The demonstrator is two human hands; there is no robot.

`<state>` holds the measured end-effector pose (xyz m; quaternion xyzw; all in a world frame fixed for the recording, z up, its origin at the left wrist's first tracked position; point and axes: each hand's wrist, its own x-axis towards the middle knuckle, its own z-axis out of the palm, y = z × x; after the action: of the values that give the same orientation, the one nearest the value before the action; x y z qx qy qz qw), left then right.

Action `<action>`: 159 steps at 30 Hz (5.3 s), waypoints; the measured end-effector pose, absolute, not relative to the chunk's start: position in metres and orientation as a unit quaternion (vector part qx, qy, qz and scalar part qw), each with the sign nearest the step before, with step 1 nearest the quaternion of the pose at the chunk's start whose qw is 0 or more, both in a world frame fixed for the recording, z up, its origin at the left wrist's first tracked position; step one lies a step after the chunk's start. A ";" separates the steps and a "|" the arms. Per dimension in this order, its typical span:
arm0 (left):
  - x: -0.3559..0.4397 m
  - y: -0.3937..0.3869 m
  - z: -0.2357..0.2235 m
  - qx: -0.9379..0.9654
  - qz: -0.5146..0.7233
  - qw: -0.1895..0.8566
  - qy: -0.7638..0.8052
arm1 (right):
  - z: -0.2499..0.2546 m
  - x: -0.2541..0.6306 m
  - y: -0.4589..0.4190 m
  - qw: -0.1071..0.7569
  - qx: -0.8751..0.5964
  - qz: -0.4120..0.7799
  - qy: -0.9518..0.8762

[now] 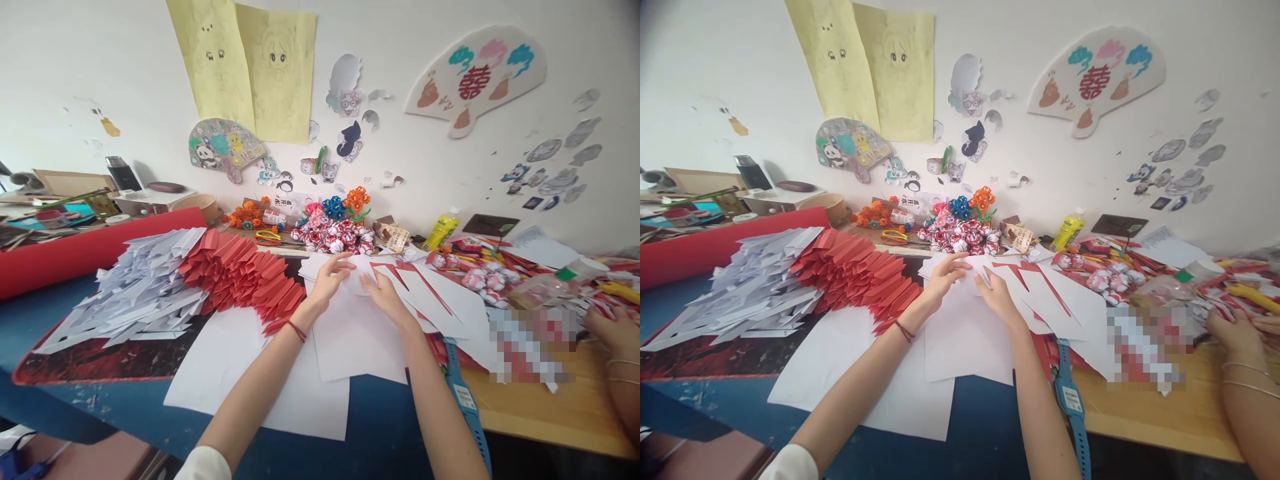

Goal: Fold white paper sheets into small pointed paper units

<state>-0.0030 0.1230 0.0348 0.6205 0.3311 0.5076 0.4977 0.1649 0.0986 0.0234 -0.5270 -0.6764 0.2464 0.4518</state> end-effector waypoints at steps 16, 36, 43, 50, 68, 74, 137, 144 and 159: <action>-0.005 0.122 0.026 0.646 0.459 0.250 0.556 | 0.017 0.168 0.106 0.463 -0.606 0.181 -0.621; 0.005 0.104 0.028 0.846 0.380 -0.006 0.375 | 0.016 0.166 0.106 0.525 -0.475 0.339 -0.619; 0.004 0.111 0.028 0.765 0.491 0.199 0.368 | 0.015 0.170 0.107 0.506 -0.520 0.302 -0.619; -0.001 0.128 0.022 0.636 0.527 0.425 0.371 | 0.021 0.169 0.103 0.480 -0.506 0.265 -0.666; -0.002 0.131 0.019 0.594 0.558 0.456 0.358 | 0.029 0.168 0.097 0.497 -0.489 0.305 -0.649; -0.002 0.129 0.021 0.576 0.565 0.470 0.358 | 0.033 0.166 0.094 0.497 -0.476 0.306 -0.658; -0.012 0.124 0.041 0.651 0.579 0.364 0.328 | 0.046 0.160 0.083 0.461 -0.463 0.290 -0.699; -0.011 0.125 0.035 0.666 0.549 0.334 0.378 | 0.044 0.160 0.083 0.483 -0.469 0.307 -0.672; -0.009 0.124 0.038 0.669 0.514 0.405 0.351 | 0.037 0.164 0.089 0.547 -0.464 0.301 -0.628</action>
<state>-0.0091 0.1239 0.0377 0.6694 0.3511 0.5142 0.4054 0.1640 0.0890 0.0370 -0.4642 -0.6280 0.3011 0.5472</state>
